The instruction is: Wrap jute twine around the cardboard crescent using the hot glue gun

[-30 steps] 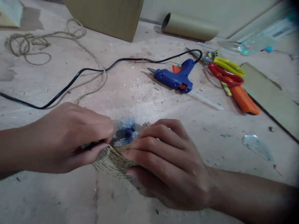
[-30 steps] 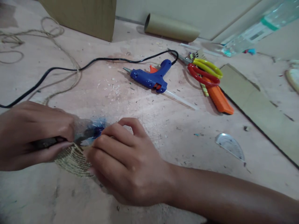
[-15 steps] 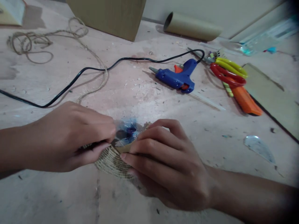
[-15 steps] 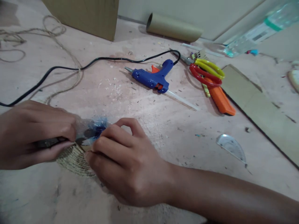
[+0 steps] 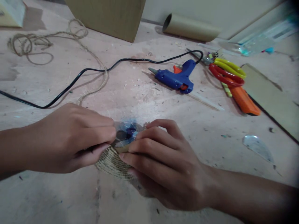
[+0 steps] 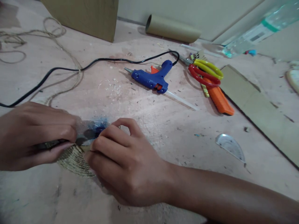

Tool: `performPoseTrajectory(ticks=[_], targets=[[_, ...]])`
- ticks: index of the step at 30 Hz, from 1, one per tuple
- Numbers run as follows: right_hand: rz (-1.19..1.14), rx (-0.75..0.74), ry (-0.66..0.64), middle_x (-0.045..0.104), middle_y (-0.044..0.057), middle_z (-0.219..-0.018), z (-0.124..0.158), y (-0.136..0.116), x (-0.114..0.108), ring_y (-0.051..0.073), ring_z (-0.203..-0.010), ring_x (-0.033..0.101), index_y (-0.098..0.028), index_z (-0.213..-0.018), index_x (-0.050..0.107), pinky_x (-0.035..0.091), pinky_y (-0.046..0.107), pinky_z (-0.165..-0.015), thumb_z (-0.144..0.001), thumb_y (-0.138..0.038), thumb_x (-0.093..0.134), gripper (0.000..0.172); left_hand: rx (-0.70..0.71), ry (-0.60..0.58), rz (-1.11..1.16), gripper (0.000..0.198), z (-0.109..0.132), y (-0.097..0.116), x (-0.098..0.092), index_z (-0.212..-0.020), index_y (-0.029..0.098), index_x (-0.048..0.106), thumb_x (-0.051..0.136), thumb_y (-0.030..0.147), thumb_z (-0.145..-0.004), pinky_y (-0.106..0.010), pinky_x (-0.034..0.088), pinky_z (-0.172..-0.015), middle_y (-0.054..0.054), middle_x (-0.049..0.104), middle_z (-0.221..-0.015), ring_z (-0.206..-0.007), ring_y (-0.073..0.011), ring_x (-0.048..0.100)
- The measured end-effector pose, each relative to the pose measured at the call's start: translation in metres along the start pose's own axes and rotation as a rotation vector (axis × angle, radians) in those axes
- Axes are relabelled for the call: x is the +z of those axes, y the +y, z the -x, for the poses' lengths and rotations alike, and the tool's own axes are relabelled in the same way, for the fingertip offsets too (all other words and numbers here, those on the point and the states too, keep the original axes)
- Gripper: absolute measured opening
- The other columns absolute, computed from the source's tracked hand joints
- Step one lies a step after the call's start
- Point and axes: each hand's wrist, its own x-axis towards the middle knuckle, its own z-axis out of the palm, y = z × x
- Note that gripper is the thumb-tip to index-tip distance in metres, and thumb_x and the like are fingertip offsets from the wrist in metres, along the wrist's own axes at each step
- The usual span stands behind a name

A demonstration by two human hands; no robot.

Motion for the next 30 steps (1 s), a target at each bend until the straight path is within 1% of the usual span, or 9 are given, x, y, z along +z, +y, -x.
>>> performPoseTrajectory(ticks=[5, 8, 12, 17, 20, 22, 25, 30], targets=[[-0.01, 0.027, -0.021, 0.08, 0.004, -0.107, -0.0017, 0.0004, -0.0014, 0.021, -0.102, 0.069, -0.015, -0.124, 0.078, 0.053, 0.047, -0.108, -0.118, -0.018, 0.061, 0.018, 0.006, -0.003, -0.01, 0.023, -0.0012, 0.0012, -0.0005, -0.091, 0.028, 0.05, 0.048, 0.019, -0.112, -0.036, 0.039, -0.057, 0.005, 0.062, -0.075, -0.06, -0.016, 0.053], [-0.036, 0.002, -0.05, 0.08, 0.005, -0.109, -0.0021, 0.0015, -0.0034, 0.022, -0.103, 0.069, -0.013, -0.126, 0.079, 0.052, 0.048, -0.111, -0.117, -0.016, 0.061, 0.02, 0.005, -0.003, 0.003, 0.023, 0.0, 0.0005, 0.0003, -0.091, 0.027, 0.051, 0.048, 0.018, -0.112, -0.036, 0.039, -0.059, 0.004, 0.062, -0.076, -0.061, -0.0159, 0.053], [0.004, -0.011, -0.055, 0.081, 0.003, -0.11, -0.0013, 0.0012, -0.0033, 0.022, -0.107, 0.07, -0.014, -0.125, 0.078, 0.05, 0.049, -0.116, -0.119, -0.015, 0.058, 0.022, 0.005, 0.01, 0.003, 0.024, 0.0034, -0.0012, 0.0026, -0.091, 0.027, 0.049, 0.05, 0.018, -0.113, -0.035, 0.038, -0.06, 0.005, 0.061, -0.076, -0.061, -0.0164, 0.051], [0.0, 0.017, -0.004, 0.082, 0.004, -0.112, -0.0001, -0.0006, 0.0003, 0.021, -0.107, 0.07, -0.014, -0.128, 0.076, 0.051, 0.048, -0.117, -0.117, -0.017, 0.063, 0.017, 0.004, 0.02, 0.01, 0.025, 0.0031, -0.0008, 0.0033, -0.091, 0.027, 0.052, 0.049, 0.018, -0.114, -0.036, 0.038, -0.06, 0.004, 0.061, -0.076, -0.061, -0.0165, 0.052], [-0.007, 0.027, 0.018, 0.082, 0.004, -0.111, -0.0005, -0.0005, 0.0008, 0.021, -0.105, 0.07, -0.012, -0.134, 0.074, 0.053, 0.048, -0.113, -0.116, -0.019, 0.066, 0.021, 0.017, 0.015, -0.005, 0.026, 0.0002, -0.0001, 0.0007, -0.089, 0.026, 0.052, 0.049, 0.017, -0.113, -0.036, 0.039, -0.058, 0.004, 0.062, -0.075, -0.06, -0.016, 0.053], [-0.006, 0.019, 0.002, 0.081, 0.004, -0.112, -0.0013, 0.0001, -0.0001, 0.022, -0.104, 0.069, -0.012, -0.136, 0.074, 0.053, 0.048, -0.112, -0.116, -0.019, 0.066, 0.023, 0.027, 0.001, -0.012, 0.025, -0.0016, 0.0, -0.001, -0.089, 0.026, 0.053, 0.05, 0.018, -0.112, -0.036, 0.04, -0.057, 0.004, 0.063, -0.075, -0.06, -0.0157, 0.054], [-0.02, -0.004, -0.052, 0.08, 0.005, -0.112, -0.0026, 0.0012, -0.0022, 0.024, -0.105, 0.067, -0.011, -0.136, 0.076, 0.051, 0.05, -0.112, -0.116, -0.018, 0.062, 0.025, 0.023, 0.016, -0.02, 0.026, -0.0027, -0.0001, -0.0012, -0.089, 0.026, 0.054, 0.048, 0.016, -0.113, -0.036, 0.041, -0.057, 0.004, 0.063, -0.075, -0.061, -0.0156, 0.054], [-0.027, -0.02, -0.083, 0.078, 0.005, -0.112, -0.0037, 0.0012, -0.0026, 0.024, -0.108, 0.065, -0.011, -0.134, 0.077, 0.045, 0.051, -0.12, -0.118, -0.016, 0.057, 0.026, 0.049, 0.022, -0.036, 0.024, 0.0015, -0.002, 0.0043, -0.093, 0.027, 0.05, 0.049, 0.018, -0.115, -0.037, 0.04, -0.059, 0.004, 0.059, -0.076, -0.062, -0.0169, 0.051]])
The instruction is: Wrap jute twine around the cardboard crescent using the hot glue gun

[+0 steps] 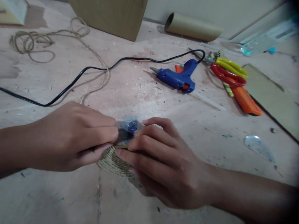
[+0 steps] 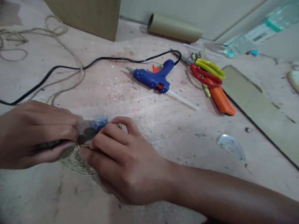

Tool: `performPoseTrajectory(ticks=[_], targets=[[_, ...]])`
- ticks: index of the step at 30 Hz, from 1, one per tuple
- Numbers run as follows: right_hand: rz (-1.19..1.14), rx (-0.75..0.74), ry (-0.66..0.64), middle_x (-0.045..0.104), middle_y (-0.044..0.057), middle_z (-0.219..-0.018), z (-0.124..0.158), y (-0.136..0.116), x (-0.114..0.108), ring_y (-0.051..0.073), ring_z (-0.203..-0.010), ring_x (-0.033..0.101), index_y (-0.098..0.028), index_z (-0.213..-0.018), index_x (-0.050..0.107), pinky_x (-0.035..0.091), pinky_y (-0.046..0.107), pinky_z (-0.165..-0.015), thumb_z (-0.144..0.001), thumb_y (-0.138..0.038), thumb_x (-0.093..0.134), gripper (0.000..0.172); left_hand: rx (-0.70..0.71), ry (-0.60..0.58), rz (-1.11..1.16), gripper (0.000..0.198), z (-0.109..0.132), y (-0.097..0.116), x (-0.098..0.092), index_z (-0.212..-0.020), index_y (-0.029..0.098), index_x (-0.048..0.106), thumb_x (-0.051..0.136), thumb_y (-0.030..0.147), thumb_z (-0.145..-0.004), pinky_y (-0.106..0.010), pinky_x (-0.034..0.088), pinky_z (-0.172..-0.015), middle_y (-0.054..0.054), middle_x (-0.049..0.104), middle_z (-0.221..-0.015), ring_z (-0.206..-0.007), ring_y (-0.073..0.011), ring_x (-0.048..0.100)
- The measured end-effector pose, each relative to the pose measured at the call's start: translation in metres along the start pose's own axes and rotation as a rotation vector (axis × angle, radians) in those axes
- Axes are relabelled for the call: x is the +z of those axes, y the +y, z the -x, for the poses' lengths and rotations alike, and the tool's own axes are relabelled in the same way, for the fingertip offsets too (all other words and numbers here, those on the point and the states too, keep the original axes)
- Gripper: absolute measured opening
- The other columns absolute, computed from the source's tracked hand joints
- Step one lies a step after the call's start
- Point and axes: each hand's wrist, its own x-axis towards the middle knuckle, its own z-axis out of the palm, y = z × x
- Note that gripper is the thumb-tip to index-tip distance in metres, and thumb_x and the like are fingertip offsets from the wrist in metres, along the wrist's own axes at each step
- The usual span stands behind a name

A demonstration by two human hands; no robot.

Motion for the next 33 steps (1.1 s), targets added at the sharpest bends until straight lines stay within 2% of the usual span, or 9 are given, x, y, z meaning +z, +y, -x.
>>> performPoseTrajectory(ticks=[3, 8, 13, 18, 24, 30, 33], targets=[[-0.025, 0.024, 0.025, 0.079, 0.006, -0.115, 0.0002, 0.0004, 0.0015, 0.023, -0.109, 0.065, -0.011, -0.131, 0.076, 0.046, 0.049, -0.121, -0.116, -0.016, 0.061, 0.022, -0.018, 0.017, 0.016, 0.023, 0.0037, -0.0007, 0.0021, -0.094, 0.028, 0.049, 0.049, 0.019, -0.115, -0.038, 0.038, -0.061, 0.004, 0.058, -0.076, -0.062, -0.0176, 0.049], [-0.028, 0.006, 0.013, 0.078, 0.007, -0.116, 0.0003, 0.0028, 0.0017, 0.024, -0.108, 0.064, -0.011, -0.136, 0.075, 0.047, 0.048, -0.117, -0.118, -0.019, 0.057, 0.027, -0.014, 0.003, 0.021, 0.023, 0.0046, -0.0006, 0.0011, -0.093, 0.028, 0.048, 0.05, 0.02, -0.115, -0.038, 0.037, -0.06, 0.004, 0.058, -0.075, -0.06, -0.0182, 0.048], [0.016, -0.02, -0.023, 0.078, 0.006, -0.115, -0.0017, 0.0031, 0.0016, 0.025, -0.11, 0.063, -0.011, -0.138, 0.074, 0.042, 0.051, -0.123, -0.119, -0.018, 0.053, 0.029, -0.007, -0.005, 0.012, 0.022, 0.0054, -0.0021, 0.0022, -0.095, 0.027, 0.052, 0.052, 0.019, -0.116, -0.037, 0.039, -0.063, 0.005, 0.061, -0.079, -0.067, -0.0177, 0.053], [-0.091, 0.016, 0.009, 0.078, 0.009, -0.118, -0.0019, 0.0044, 0.0018, 0.024, -0.109, 0.065, -0.009, -0.136, 0.073, 0.048, 0.048, -0.116, -0.116, -0.019, 0.059, 0.026, 0.0, 0.001, -0.017, 0.025, 0.0027, -0.0009, 0.0006, -0.093, 0.027, 0.051, 0.049, 0.018, -0.116, -0.037, 0.038, -0.06, 0.004, 0.059, -0.076, -0.063, -0.0175, 0.051], [-0.051, 0.003, -0.067, 0.077, 0.008, -0.118, -0.0022, 0.004, -0.0033, 0.025, -0.11, 0.063, -0.012, -0.138, 0.073, 0.043, 0.05, -0.122, -0.118, -0.017, 0.054, 0.028, 0.023, -0.015, -0.061, 0.028, -0.0027, 0.0008, -0.0024, -0.088, 0.026, 0.053, 0.046, 0.015, -0.114, -0.037, 0.038, -0.058, 0.003, 0.061, -0.075, -0.063, -0.0167, 0.054], [-0.114, 0.037, -0.031, 0.078, 0.007, -0.119, -0.0042, 0.0039, -0.0012, 0.023, -0.111, 0.066, -0.012, -0.141, 0.07, 0.049, 0.049, -0.117, -0.116, -0.018, 0.059, 0.028, 0.036, 0.033, -0.061, 0.021, 0.0048, -0.0014, 0.0043, -0.094, 0.027, 0.049, 0.051, 0.015, -0.111, -0.038, 0.036, -0.059, 0.004, 0.058, -0.075, -0.064, -0.0183, 0.053], [-0.103, 0.033, -0.027, 0.078, 0.008, -0.12, -0.004, 0.0042, 0.0002, 0.024, -0.113, 0.065, -0.012, -0.144, 0.069, 0.049, 0.05, -0.12, -0.116, -0.019, 0.06, 0.031, 0.03, 0.044, -0.06, 0.021, 0.004, -0.0008, 0.0045, -0.092, 0.028, 0.047, 0.051, 0.015, -0.109, -0.038, 0.036, -0.057, 0.004, 0.059, -0.074, -0.063, -0.0183, 0.053]])
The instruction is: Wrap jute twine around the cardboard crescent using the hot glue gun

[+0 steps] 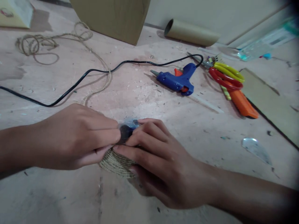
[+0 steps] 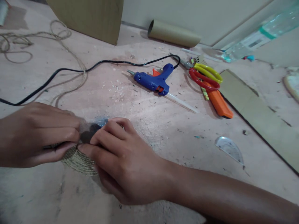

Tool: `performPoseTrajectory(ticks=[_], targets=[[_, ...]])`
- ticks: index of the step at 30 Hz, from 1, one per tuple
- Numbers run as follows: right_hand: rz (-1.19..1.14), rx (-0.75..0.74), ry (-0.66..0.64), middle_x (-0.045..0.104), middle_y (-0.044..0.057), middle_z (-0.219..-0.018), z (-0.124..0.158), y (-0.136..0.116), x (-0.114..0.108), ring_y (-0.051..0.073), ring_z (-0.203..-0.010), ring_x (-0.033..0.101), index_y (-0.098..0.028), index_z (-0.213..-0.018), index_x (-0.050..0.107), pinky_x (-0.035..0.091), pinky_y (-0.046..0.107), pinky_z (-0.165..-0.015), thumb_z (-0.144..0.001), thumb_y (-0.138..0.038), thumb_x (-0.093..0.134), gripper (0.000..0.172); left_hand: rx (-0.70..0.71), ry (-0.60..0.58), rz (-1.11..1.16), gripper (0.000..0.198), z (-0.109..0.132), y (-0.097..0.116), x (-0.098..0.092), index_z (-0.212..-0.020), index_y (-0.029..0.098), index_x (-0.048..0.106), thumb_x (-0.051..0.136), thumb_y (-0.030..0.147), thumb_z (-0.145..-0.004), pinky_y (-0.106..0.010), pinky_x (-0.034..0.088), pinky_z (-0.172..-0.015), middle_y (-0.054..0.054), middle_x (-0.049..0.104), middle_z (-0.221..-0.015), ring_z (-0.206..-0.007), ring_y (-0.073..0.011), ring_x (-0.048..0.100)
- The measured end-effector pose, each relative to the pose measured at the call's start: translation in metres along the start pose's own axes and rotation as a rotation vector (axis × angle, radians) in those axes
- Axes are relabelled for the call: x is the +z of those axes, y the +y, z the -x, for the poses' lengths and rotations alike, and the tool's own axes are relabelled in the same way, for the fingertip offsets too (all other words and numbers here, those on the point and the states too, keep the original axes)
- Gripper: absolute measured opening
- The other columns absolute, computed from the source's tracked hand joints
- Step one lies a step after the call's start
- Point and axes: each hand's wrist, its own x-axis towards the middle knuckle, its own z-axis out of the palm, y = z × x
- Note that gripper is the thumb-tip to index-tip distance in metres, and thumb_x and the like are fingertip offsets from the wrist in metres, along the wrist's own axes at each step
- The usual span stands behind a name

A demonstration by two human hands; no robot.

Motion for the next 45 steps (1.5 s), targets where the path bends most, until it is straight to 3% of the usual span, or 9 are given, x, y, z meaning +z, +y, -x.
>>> performPoseTrajectory(ticks=[7, 24, 28, 32, 36, 39, 41, 43, 45], targets=[[0.115, -0.034, -0.034, 0.08, 0.006, -0.123, 0.001, -0.001, -0.001, 0.025, -0.115, 0.065, -0.014, -0.147, 0.07, 0.042, 0.053, -0.128, -0.117, -0.019, 0.055, 0.034, 0.0, -0.013, -0.016, 0.025, -0.006, 0.001, -0.004, -0.087, 0.028, 0.046, 0.05, 0.014, -0.109, -0.038, 0.037, -0.055, 0.003, 0.058, -0.069, -0.06, -0.0184, 0.051], [0.101, -0.049, 0.042, 0.079, 0.007, -0.119, 0.002, 0.0, 0.007, 0.025, -0.11, 0.068, -0.016, -0.147, 0.067, 0.047, 0.055, -0.124, -0.112, -0.022, 0.059, 0.036, 0.033, -0.002, -0.051, 0.024, -0.003, 0.001, -0.002, -0.096, 0.026, 0.053, 0.044, 0.015, -0.115, -0.035, 0.041, -0.058, 0.004, 0.064, -0.078, -0.064, -0.0173, 0.055], [0.125, -0.062, 0.147, 0.082, 0.005, -0.118, 0.004, -0.001, 0.009, 0.022, -0.11, 0.072, -0.015, -0.142, 0.068, 0.046, 0.051, -0.127, -0.111, -0.017, 0.062, 0.031, 0.031, -0.019, -0.026, 0.022, -0.004, 0.002, -0.001, -0.096, 0.026, 0.053, 0.046, 0.013, -0.112, -0.034, 0.041, -0.061, 0.003, 0.067, -0.08, -0.066, -0.0173, 0.057], [0.089, -0.016, 0.282, 0.08, 0.0, -0.104, 0.004, -0.001, 0.005, 0.017, -0.094, 0.072, -0.02, -0.118, 0.066, 0.053, 0.043, -0.108, -0.112, -0.017, 0.069, 0.007, 0.052, 0.028, -0.066, 0.023, -0.007, 0.002, -0.001, -0.094, 0.026, 0.055, 0.047, 0.01, -0.11, -0.036, 0.043, -0.067, 0.001, 0.068, -0.081, -0.072, -0.0199, 0.056], [0.005, 0.043, 0.353, 0.071, -0.004, -0.088, 0.002, 0.003, -0.003, 0.014, -0.082, 0.068, -0.024, -0.105, 0.057, 0.054, 0.033, -0.085, -0.124, -0.034, 0.061, 0.022, 0.075, 0.074, -0.154, 0.025, -0.009, 0.007, -0.002, -0.1, 0.023, 0.062, 0.045, 0.01, -0.112, -0.041, 0.046, -0.085, -0.002, 0.074, -0.091, -0.087, -0.0233, 0.063], [0.089, 0.117, 0.38, 0.061, -0.006, -0.077, 0.001, 0.017, -0.019, 0.011, -0.065, 0.055, -0.026, -0.096, 0.05, 0.048, 0.027, -0.064, -0.129, -0.043, 0.045, 0.037, 0.098, 0.047, -0.153, 0.023, -0.008, 0.017, -0.002, -0.115, 0.02, 0.068, 0.05, 0.032, -0.12, -0.047, 0.045, -0.095, -0.008, 0.082, -0.114, -0.1, -0.0277, 0.069], [0.199, 0.22, 0.37, 0.054, -0.006, -0.069, 0.002, 0.039, -0.043, 0.011, -0.057, 0.047, -0.025, -0.087, 0.05, 0.039, 0.028, -0.056, -0.128, -0.045, 0.049, 0.045, 0.084, 0.001, -0.157, 0.037, -0.008, 0.025, 0.0, -0.119, 0.019, 0.069, 0.063, 0.055, -0.117, -0.048, 0.044, -0.092, -0.011, 0.082, -0.12, -0.101, -0.0301, 0.069], [0.35, 0.423, 0.361, 0.054, -0.003, -0.067, 0.004, 0.07, -0.077, 0.011, -0.06, 0.048, -0.024, -0.079, 0.053, 0.037, 0.03, -0.058, -0.125, -0.049, 0.054, 0.053, 0.05, -0.037, -0.21, 0.048, -0.008, 0.031, 0.004, -0.118, 0.02, 0.071, 0.077, 0.066, -0.108, -0.048, 0.044, -0.088, -0.009, 0.081, -0.114, -0.096, -0.0298, 0.068], [0.456, 0.579, 0.359, 0.063, 0.001, -0.075, 0.008, 0.105, -0.115, 0.012, -0.071, 0.059, -0.019, -0.079, 0.063, 0.043, 0.033, -0.067, -0.123, -0.049, 0.057, 0.053, 0.053, -0.025, -0.298, 0.046, -0.009, 0.034, 0.007, -0.113, 0.019, 0.072, 0.081, 0.064, -0.107, -0.047, 0.043, -0.085, -0.006, 0.078, -0.103, -0.091, -0.0284, 0.066]])
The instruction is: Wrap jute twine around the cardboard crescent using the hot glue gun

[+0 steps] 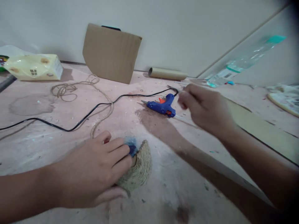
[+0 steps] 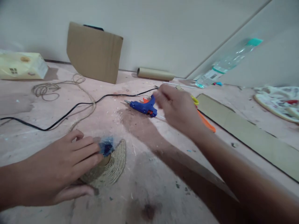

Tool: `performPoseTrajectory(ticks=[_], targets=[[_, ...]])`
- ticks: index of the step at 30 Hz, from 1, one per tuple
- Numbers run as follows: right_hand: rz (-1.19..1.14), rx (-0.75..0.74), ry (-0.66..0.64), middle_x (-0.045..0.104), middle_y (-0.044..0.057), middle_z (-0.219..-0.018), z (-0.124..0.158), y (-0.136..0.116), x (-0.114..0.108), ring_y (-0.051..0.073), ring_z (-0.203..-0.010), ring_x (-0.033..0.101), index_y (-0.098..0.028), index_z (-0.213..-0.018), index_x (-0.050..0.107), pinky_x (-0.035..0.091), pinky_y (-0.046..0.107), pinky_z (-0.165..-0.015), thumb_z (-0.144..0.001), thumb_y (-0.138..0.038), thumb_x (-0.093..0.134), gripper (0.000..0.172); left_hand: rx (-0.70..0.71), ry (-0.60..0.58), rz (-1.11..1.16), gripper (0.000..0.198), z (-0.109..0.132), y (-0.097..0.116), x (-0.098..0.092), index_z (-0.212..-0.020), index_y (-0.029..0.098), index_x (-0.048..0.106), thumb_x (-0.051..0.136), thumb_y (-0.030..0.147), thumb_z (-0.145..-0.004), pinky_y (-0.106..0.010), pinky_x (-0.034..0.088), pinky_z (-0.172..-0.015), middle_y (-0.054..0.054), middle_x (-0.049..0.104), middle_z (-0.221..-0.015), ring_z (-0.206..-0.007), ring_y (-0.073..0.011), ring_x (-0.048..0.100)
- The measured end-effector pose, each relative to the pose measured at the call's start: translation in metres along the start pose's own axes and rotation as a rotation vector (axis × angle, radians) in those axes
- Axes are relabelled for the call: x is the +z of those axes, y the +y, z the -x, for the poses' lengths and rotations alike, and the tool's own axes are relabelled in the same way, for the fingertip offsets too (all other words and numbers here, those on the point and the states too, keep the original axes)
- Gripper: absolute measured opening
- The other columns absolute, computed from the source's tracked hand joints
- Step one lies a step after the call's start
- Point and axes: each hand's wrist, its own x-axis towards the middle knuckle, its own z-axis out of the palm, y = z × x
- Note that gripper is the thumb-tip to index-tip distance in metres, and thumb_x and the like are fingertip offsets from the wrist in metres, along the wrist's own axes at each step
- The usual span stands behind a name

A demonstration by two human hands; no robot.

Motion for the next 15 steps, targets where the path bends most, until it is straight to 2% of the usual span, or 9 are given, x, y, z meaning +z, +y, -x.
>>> performPoseTrajectory(ticks=[1, 2, 3, 5, 8, 11, 15], targets=[[0.072, 0.07, 0.002, 0.071, 0.003, -0.087, -0.014, 0.02, -0.007, 0.013, -0.082, 0.066, -0.016, -0.089, 0.071, 0.047, 0.034, -0.075, -0.123, -0.046, 0.057, 0.047, 0.017, 0.025, -0.053, 0.042, 0.0, 0.0, 0.001, -0.11, 0.018, 0.073, 0.078, 0.06, -0.111, -0.046, 0.044, -0.084, -0.005, 0.077, -0.099, -0.09, -0.0279, 0.066], [0.141, 0.14, -0.005, 0.078, 0.006, -0.106, -0.025, 0.039, -0.014, 0.017, -0.095, 0.071, -0.016, -0.107, 0.076, 0.057, 0.035, -0.086, -0.119, -0.043, 0.068, 0.031, 0.045, 0.062, -0.101, 0.038, 0.0, -0.001, 0.001, -0.105, 0.018, 0.073, 0.072, 0.055, -0.115, -0.046, 0.044, -0.084, -0.005, 0.076, -0.094, -0.089, -0.0276, 0.065], [0.207, 0.208, -0.033, 0.078, 0.008, -0.121, -0.034, 0.057, -0.019, 0.021, -0.106, 0.074, -0.018, -0.119, 0.077, 0.065, 0.039, -0.095, -0.115, -0.044, 0.077, 0.026, 0.073, 0.11, -0.136, 0.037, 0.0, -0.002, 0.001, -0.1, 0.018, 0.074, 0.065, 0.05, -0.119, -0.046, 0.045, -0.085, -0.005, 0.075, -0.09, -0.088, -0.0271, 0.065], [0.305, 0.32, -0.115, 0.076, 0.013, -0.14, -0.045, 0.084, -0.027, 0.026, -0.123, 0.076, -0.016, -0.136, 0.077, 0.068, 0.047, -0.108, -0.114, -0.045, 0.08, 0.036, 0.109, 0.196, -0.167, 0.043, -0.001, -0.004, -0.001, -0.089, 0.02, 0.073, 0.053, 0.038, -0.123, -0.045, 0.047, -0.083, -0.005, 0.074, -0.083, -0.086, -0.0256, 0.065], [0.36, 0.397, -0.272, 0.075, 0.015, -0.146, -0.046, 0.107, -0.032, 0.028, -0.127, 0.077, -0.016, -0.143, 0.075, 0.069, 0.049, -0.11, -0.117, -0.047, 0.075, 0.04, 0.105, 0.283, -0.188, 0.043, -0.001, -0.008, -0.008, -0.082, 0.021, 0.071, 0.05, 0.025, -0.12, -0.043, 0.048, -0.075, -0.004, 0.078, -0.082, -0.08, -0.0228, 0.067], [0.363, 0.383, -0.382, 0.076, 0.012, -0.145, -0.045, 0.117, -0.033, 0.028, -0.128, 0.077, -0.018, -0.141, 0.077, 0.068, 0.047, -0.109, -0.122, -0.049, 0.066, 0.038, 0.074, 0.349, -0.245, 0.033, -0.002, -0.011, -0.013, -0.084, 0.021, 0.07, 0.056, 0.019, -0.114, -0.041, 0.046, -0.066, -0.004, 0.08, -0.082, -0.075, -0.0218, 0.069], [0.413, 0.329, -0.445, 0.074, 0.013, -0.148, -0.052, 0.126, -0.032, 0.029, -0.131, 0.076, -0.019, -0.143, 0.077, 0.068, 0.049, -0.112, -0.122, -0.048, 0.066, 0.038, 0.019, 0.326, -0.299, 0.031, -0.002, -0.015, -0.015, -0.086, 0.021, 0.067, 0.054, 0.017, -0.114, -0.038, 0.047, -0.059, -0.004, 0.077, -0.078, -0.066, -0.0202, 0.068]])
